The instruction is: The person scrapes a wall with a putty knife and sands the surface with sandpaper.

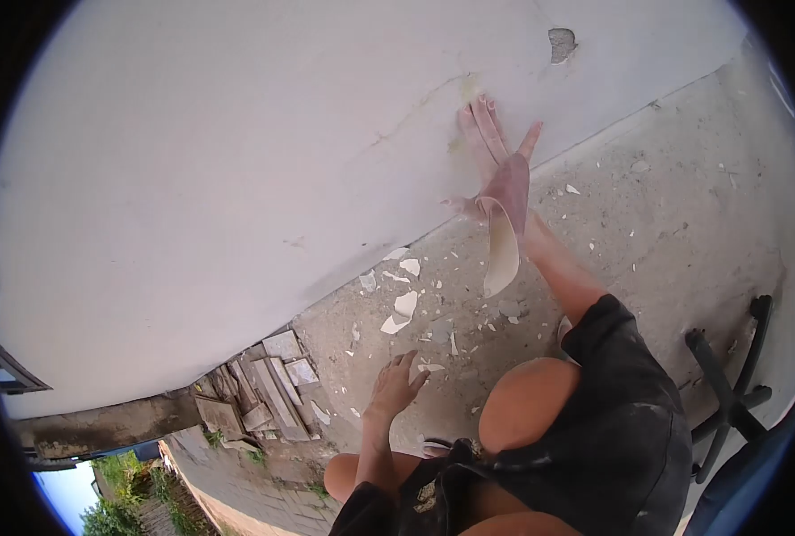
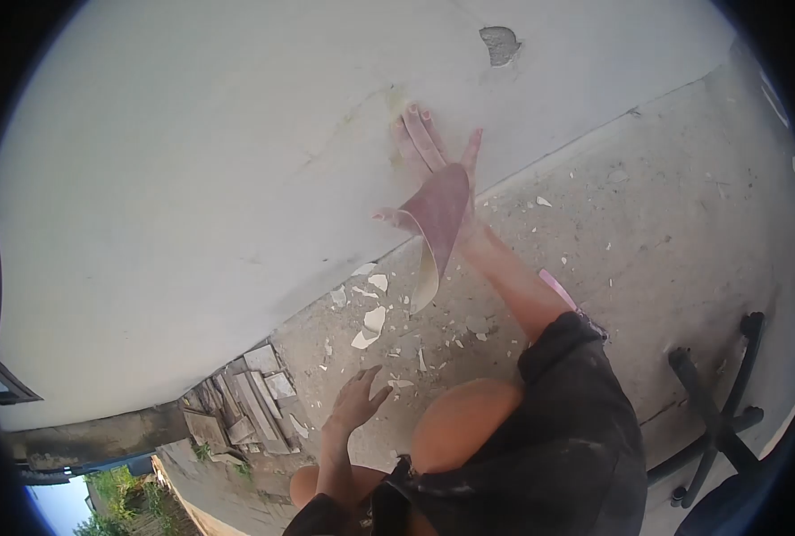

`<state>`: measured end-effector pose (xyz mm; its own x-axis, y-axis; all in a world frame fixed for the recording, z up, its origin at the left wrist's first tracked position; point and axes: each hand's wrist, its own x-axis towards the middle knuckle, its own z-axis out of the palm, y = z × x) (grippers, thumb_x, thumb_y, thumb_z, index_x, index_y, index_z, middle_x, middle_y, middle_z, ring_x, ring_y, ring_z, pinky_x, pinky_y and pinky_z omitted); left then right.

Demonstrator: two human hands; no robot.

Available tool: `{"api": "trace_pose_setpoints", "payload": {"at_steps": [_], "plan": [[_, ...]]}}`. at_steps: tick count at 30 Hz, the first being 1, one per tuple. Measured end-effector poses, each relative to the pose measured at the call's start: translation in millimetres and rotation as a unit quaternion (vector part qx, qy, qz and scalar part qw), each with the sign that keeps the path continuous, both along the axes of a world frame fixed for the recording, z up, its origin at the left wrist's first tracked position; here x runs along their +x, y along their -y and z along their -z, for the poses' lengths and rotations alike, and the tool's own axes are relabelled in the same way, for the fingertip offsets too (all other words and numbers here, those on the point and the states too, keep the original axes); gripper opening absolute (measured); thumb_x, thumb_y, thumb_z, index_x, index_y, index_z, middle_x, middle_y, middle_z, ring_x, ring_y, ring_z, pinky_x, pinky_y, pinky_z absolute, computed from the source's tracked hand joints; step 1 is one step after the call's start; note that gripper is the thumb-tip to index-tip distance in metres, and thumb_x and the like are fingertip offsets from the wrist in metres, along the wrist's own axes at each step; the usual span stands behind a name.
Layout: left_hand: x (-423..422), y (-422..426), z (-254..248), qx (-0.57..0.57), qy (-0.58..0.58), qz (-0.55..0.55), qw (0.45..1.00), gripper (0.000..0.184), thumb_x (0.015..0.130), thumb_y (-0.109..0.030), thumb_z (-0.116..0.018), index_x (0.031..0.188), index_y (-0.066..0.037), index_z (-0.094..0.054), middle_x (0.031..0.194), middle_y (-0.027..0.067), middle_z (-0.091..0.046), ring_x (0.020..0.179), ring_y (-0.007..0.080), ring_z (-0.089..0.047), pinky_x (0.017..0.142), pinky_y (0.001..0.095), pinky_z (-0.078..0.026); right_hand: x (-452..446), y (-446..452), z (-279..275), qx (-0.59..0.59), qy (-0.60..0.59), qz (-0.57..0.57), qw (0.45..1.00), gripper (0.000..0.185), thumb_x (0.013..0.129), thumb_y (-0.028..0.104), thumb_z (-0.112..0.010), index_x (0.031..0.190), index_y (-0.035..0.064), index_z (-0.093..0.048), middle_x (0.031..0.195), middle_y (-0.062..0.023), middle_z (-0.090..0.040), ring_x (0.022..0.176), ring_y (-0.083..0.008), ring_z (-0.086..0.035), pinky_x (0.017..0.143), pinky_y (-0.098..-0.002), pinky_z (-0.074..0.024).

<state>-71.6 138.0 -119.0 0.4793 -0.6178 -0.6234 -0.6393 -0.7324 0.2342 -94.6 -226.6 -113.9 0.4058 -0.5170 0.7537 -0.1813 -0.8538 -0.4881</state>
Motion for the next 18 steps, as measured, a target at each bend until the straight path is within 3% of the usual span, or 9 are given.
{"api": "trace_pose_setpoints", "payload": {"at_steps": [2, 7, 9, 11, 12, 15, 17, 18], "plan": [[8.0, 8.0, 15.3, -0.012, -0.033, -0.004, 0.999, 0.057, 0.088, -0.038, -0.059, 0.133, -0.005, -0.046, 0.126, 0.0221, -0.052, 0.115, 0.0379, -0.052, 0.097, 0.0454, -0.041, 0.4, 14.1, -15.9, -0.011, 0.037, -0.012, 0.999, 0.086, 0.079, 0.062, -0.058, 0.141, 0.0057, -0.040, 0.147, -0.0165, -0.037, 0.133, -0.0334, -0.039, 0.109, -0.0640, -0.0034], [-15.6, 51.0, 13.7, -0.115, -0.015, 0.022, 0.993, 0.054, 0.089, -0.031, -0.062, 0.133, -0.004, -0.046, 0.127, 0.0217, -0.053, 0.118, 0.0361, -0.051, 0.099, 0.0418, -0.041, -10.2, 9.7, 15.3, 0.010, 0.027, -0.050, 0.998, 0.059, 0.081, 0.033, -0.067, 0.133, 0.0099, -0.050, 0.142, -0.0116, -0.044, 0.125, -0.0266, -0.048, 0.109, -0.0539, -0.0223], [-37.5, 71.7, 26.3, -0.202, -0.228, -0.012, 0.952, 0.054, 0.089, -0.029, -0.063, 0.134, -0.003, -0.045, 0.127, 0.0206, -0.053, 0.118, 0.0333, -0.052, 0.099, 0.0400, -0.041, -35.2, -10.6, 37.5, 0.021, -0.002, -0.067, 0.998, 0.046, 0.082, 0.024, -0.066, 0.125, 0.0087, -0.056, 0.137, -0.0108, -0.049, 0.119, -0.0247, -0.052, 0.105, -0.0487, -0.0307], [-51.1, 89.8, 46.8, -0.226, -0.263, 0.015, 0.938, 0.055, 0.088, -0.032, -0.064, 0.132, -0.004, -0.045, 0.124, 0.0218, -0.055, 0.114, 0.0344, -0.054, 0.093, 0.0395, -0.045, -29.4, -3.1, 53.8, -0.014, -0.013, -0.081, 0.997, 0.034, 0.083, 0.018, -0.065, 0.115, 0.0074, -0.061, 0.129, -0.0102, -0.057, 0.111, -0.0233, -0.058, 0.099, -0.0432, -0.0387], [-60.1, 89.1, 50.8, -0.229, -0.279, 0.017, 0.932, 0.055, 0.088, -0.033, -0.064, 0.131, -0.005, -0.045, 0.122, 0.0224, -0.056, 0.112, 0.0350, -0.056, 0.090, 0.0393, -0.047, -25.4, -1.4, 65.3, 0.011, -0.009, -0.080, 0.997, 0.031, 0.084, 0.018, -0.064, 0.112, 0.0076, -0.062, 0.116, -0.0105, -0.060, 0.102, -0.0245, -0.060, 0.092, -0.0424, -0.0415], [-72.7, 124.2, 55.1, -0.212, -0.466, -0.185, 0.839, 0.066, 0.086, -0.031, -0.067, 0.139, -0.003, -0.036, 0.129, 0.0179, -0.051, 0.120, 0.0316, -0.050, 0.099, 0.0399, -0.041, -27.8, -2.5, 86.3, 0.141, -0.060, -0.089, 0.984, 0.023, 0.086, 0.019, -0.062, 0.106, 0.0077, -0.063, 0.085, -0.0122, -0.066, 0.080, -0.0287, -0.063, 0.075, -0.0411, -0.0472], [-74.3, 134.6, 75.7, -0.257, -0.312, -0.120, 0.907, 0.067, 0.084, -0.033, -0.069, 0.136, -0.005, -0.038, 0.128, 0.0177, -0.052, 0.115, 0.0340, -0.053, 0.095, 0.0410, -0.044, -34.5, -8.3, 85.8, 0.288, -0.163, -0.094, 0.939, 0.020, 0.088, 0.019, -0.059, 0.103, 0.0071, -0.063, 0.073, -0.0147, -0.063, 0.069, -0.0324, -0.062, 0.066, -0.0421, -0.0476], [-77.2, 134.0, 83.5, -0.275, -0.230, -0.087, 0.930, 0.067, 0.082, -0.034, -0.070, 0.135, -0.006, -0.039, 0.128, 0.0177, -0.052, 0.112, 0.0352, -0.054, 0.093, 0.0415, -0.046, -38.4, -11.4, 98.1, 0.289, -0.126, -0.112, 0.942, 0.019, 0.089, 0.018, -0.057, 0.103, 0.0072, -0.063, 0.073, -0.0162, -0.062, 0.069, -0.0334, -0.061, 0.065, -0.0426, -0.0477]]}}
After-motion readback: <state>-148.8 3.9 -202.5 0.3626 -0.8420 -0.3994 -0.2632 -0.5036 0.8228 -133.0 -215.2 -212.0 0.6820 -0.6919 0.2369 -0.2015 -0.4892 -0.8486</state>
